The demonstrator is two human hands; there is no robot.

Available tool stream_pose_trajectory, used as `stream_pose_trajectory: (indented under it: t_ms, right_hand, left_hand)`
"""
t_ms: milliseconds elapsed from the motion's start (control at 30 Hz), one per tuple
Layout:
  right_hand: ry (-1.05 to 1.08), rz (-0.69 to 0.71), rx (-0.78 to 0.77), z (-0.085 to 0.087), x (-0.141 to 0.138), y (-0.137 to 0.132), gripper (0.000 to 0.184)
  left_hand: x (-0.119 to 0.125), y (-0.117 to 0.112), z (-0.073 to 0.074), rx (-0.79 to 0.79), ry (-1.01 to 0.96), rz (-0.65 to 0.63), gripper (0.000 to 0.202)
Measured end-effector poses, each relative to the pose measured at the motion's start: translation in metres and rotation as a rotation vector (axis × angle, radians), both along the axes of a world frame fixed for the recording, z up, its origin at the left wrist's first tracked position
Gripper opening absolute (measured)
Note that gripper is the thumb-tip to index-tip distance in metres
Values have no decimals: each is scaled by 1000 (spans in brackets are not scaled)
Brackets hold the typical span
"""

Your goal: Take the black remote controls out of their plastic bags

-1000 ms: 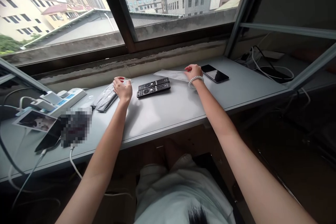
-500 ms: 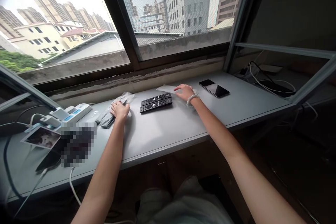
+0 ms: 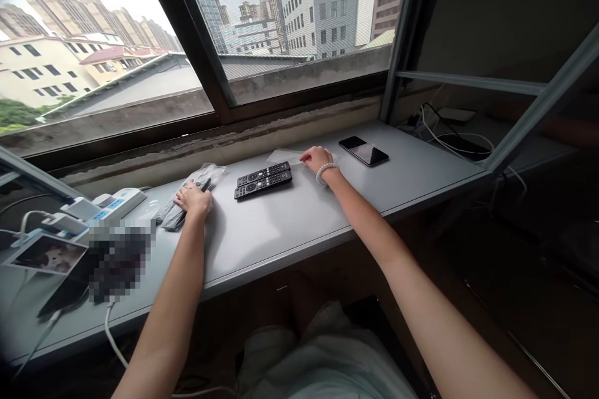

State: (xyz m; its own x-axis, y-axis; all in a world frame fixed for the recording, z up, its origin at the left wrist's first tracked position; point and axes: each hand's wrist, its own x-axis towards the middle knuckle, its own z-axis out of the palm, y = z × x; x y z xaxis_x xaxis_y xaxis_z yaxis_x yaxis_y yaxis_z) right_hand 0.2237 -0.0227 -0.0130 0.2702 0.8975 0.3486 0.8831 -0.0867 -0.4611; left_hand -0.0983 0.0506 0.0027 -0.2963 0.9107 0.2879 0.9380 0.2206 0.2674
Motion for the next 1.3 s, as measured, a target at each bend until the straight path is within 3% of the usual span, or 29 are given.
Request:
stream_pose_trajectory:
  t_ms: [100, 167, 333, 400, 633, 733, 867, 1033, 1167, 1300]
  right_hand:
    - [-33, -79, 160, 7, 2, -1, 24]
    - [-60, -113, 178, 11, 4, -3, 26]
    - [-55, -63, -119, 12, 2, -7, 20]
    - [-43, -53, -141, 11, 0, -9, 20]
    - [95, -36, 96, 9, -14, -14, 18]
    - [137, 2, 172, 11, -25, -16, 20]
    - [190, 115, 229, 13, -41, -18, 24]
    - [358, 245, 251, 17, -57, -24, 32]
    - [521, 259, 190, 19, -58, -27, 32]
    - [554, 265, 117, 15, -55, -26, 33]
  left_hand:
    - [-1, 0, 3, 29, 1, -14, 46]
    - [0, -2, 3, 27, -15, -44, 47]
    - [4, -4, 0, -56, -48, -65, 44]
    - [4, -6, -1, -57, -47, -65, 40]
    - [11, -20, 5, 207, 0, -146, 43]
    - [23, -26, 8, 291, 16, -258, 43]
    - [44, -41, 10, 334, 72, -513, 45]
    - [71, -58, 2, 304, 213, -779, 45]
    - [77, -55, -7, 285, 313, -876, 44]
    - [67, -40, -12, 296, 278, -888, 45]
